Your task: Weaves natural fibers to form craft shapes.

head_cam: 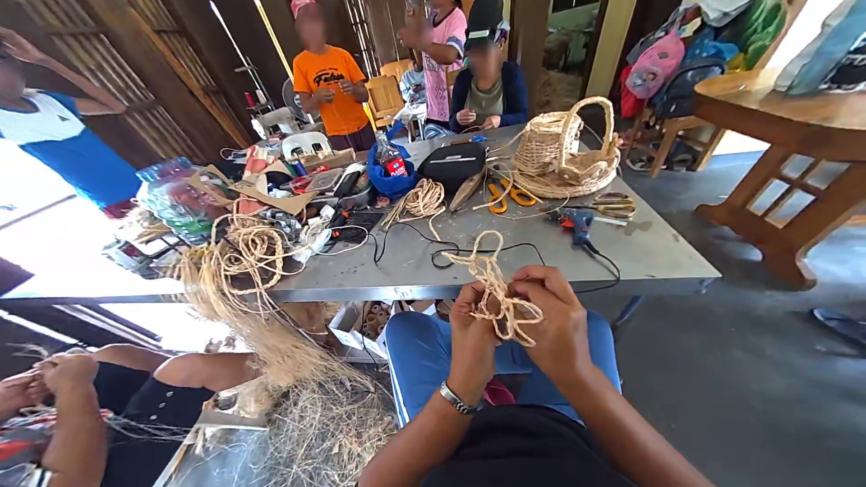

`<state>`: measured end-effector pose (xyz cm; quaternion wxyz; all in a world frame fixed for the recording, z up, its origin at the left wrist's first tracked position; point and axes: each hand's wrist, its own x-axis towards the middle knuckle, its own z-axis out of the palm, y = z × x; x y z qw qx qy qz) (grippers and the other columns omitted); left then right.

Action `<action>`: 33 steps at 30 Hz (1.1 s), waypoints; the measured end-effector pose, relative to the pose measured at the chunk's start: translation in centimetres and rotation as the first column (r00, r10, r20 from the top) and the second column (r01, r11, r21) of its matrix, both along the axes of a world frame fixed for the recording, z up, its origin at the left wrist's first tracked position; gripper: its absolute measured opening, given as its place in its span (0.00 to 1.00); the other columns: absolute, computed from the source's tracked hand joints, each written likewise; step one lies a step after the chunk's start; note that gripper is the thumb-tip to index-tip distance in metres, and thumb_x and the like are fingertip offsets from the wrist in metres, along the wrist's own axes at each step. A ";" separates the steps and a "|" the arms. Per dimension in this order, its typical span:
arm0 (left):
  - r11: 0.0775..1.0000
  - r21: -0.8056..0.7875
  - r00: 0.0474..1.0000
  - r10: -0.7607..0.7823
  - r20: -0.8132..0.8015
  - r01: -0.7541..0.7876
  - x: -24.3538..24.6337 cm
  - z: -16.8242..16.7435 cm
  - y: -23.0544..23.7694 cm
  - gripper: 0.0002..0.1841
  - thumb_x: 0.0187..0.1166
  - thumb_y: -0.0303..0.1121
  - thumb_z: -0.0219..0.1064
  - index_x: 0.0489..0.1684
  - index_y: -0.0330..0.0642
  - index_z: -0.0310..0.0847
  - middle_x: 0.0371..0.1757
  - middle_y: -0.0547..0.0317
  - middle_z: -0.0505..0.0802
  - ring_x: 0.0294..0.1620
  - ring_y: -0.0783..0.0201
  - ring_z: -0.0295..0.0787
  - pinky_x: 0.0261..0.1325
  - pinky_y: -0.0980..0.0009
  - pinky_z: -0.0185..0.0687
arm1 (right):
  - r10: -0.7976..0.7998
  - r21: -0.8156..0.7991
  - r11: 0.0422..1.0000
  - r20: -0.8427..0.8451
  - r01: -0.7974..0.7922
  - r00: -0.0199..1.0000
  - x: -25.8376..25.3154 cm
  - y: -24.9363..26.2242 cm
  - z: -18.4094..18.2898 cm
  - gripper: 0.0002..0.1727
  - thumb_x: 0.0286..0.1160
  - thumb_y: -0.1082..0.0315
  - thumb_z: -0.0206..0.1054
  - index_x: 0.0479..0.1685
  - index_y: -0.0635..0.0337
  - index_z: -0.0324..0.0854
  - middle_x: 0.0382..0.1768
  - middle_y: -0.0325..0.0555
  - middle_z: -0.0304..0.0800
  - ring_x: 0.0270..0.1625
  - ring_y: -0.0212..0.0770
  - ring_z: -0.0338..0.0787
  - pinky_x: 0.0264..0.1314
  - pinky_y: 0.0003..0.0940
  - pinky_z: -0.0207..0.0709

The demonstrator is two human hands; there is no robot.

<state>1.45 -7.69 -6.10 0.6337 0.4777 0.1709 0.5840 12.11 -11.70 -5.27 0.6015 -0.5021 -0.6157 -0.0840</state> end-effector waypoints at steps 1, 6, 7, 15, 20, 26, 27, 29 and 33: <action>1.000 0.018 1.000 0.002 -0.030 -0.001 -0.1 0.2 0.1 0.09 0.82 0.22 0.57 0.52 0.30 0.79 0.42 0.58 0.89 0.42 0.72 0.88 0.50 0.74 0.86 | 0.001 0.023 1.000 0.009 -0.001 1.000 0.1 0.2 -0.4 0.10 0.70 0.69 0.74 0.42 0.69 0.91 0.51 0.57 0.87 0.49 0.35 0.89 0.55 0.22 0.84; 0.997 0.076 0.998 0.002 -0.068 0.004 0.0 0.2 0.7 0.08 0.81 0.21 0.55 0.51 0.33 0.76 0.42 0.60 0.88 0.43 0.73 0.87 0.52 0.73 0.85 | 0.210 -0.087 0.961 -0.397 -0.264 0.893 -0.6 0.9 -1.9 0.12 0.75 0.69 0.69 0.48 0.71 0.86 0.54 0.51 0.80 0.49 0.29 0.85 0.48 0.19 0.83; 0.998 0.067 0.998 0.002 -0.068 0.002 0.1 0.1 0.8 0.08 0.82 0.21 0.55 0.51 0.32 0.77 0.42 0.60 0.88 0.44 0.72 0.87 0.53 0.73 0.85 | 0.283 -0.101 0.908 -0.569 -0.407 0.772 -0.7 0.8 -2.1 0.12 0.80 0.68 0.64 0.51 0.68 0.84 0.53 0.45 0.82 0.50 0.29 0.85 0.51 0.22 0.83; 1.000 -0.024 1.000 0.004 -0.022 -0.005 0.4 -0.2 0.4 0.06 0.85 0.22 0.56 0.51 0.34 0.78 0.40 0.61 0.89 0.43 0.73 0.88 0.53 0.73 0.86 | 0.290 0.076 0.622 -0.947 -0.780 0.139 -0.3 0.0 -0.9 0.15 0.86 0.65 0.45 0.44 0.57 0.78 0.42 0.41 0.88 0.47 0.34 0.89 0.57 0.33 0.84; 0.978 0.031 0.979 0.205 -0.013 -0.204 -2.5 -0.5 3.8 0.08 0.88 0.25 0.50 0.55 0.36 0.73 0.40 0.65 0.89 0.44 0.73 0.87 0.56 0.71 0.85 | 0.501 0.096 0.576 -0.826 -0.812 0.257 4.3 -1.4 -1.4 0.09 0.73 0.56 0.71 0.41 0.50 0.91 0.48 0.34 0.91 0.51 0.30 0.89 0.56 0.29 0.84; 0.894 0.024 0.891 0.444 0.091 -0.448 -11.8 1.4 9.9 0.09 0.90 0.25 0.50 0.52 0.44 0.76 0.37 0.70 0.91 0.39 0.74 0.89 0.49 0.74 0.89 | 0.582 -0.141 0.598 -0.601 -0.789 0.548 14.4 -7.2 -1.6 0.07 0.70 0.47 0.75 0.37 0.34 0.89 0.38 0.26 0.95 0.49 0.32 0.94 0.67 0.40 0.85; 0.869 0.052 0.870 0.489 0.070 -0.492 -13.5 1.6 10.7 0.08 0.90 0.26 0.50 0.53 0.45 0.75 0.38 0.71 0.90 0.40 0.75 0.89 0.50 0.74 0.88 | 0.550 -0.140 0.640 -0.603 -0.755 0.578 16.2 -8.4 -1.5 0.05 0.69 0.50 0.77 0.35 0.33 0.89 0.33 0.24 0.93 0.44 0.30 0.94 0.64 0.40 0.88; 0.814 0.046 0.816 0.576 0.059 -0.578 -16.8 1.9 12.2 0.07 0.90 0.27 0.52 0.56 0.42 0.74 0.40 0.69 0.89 0.40 0.74 0.87 0.49 0.74 0.86 | 0.392 -0.227 0.761 -0.585 -0.608 0.710 20.0 -11.3 -1.2 0.06 0.66 0.55 0.79 0.33 0.31 0.86 0.25 0.18 0.86 0.30 0.22 0.88 0.48 0.28 0.90; 0.690 -0.024 0.689 0.724 0.031 -0.723 -21.1 2.6 13.8 0.09 0.89 0.24 0.54 0.61 0.37 0.69 0.41 0.63 0.85 0.37 0.72 0.84 0.44 0.74 0.84 | -0.117 -0.621 0.775 -0.326 -0.119 0.938 26.4 -16.6 -0.3 0.07 0.69 0.72 0.68 0.40 0.56 0.75 0.23 0.25 0.81 0.23 0.19 0.81 0.26 0.15 0.74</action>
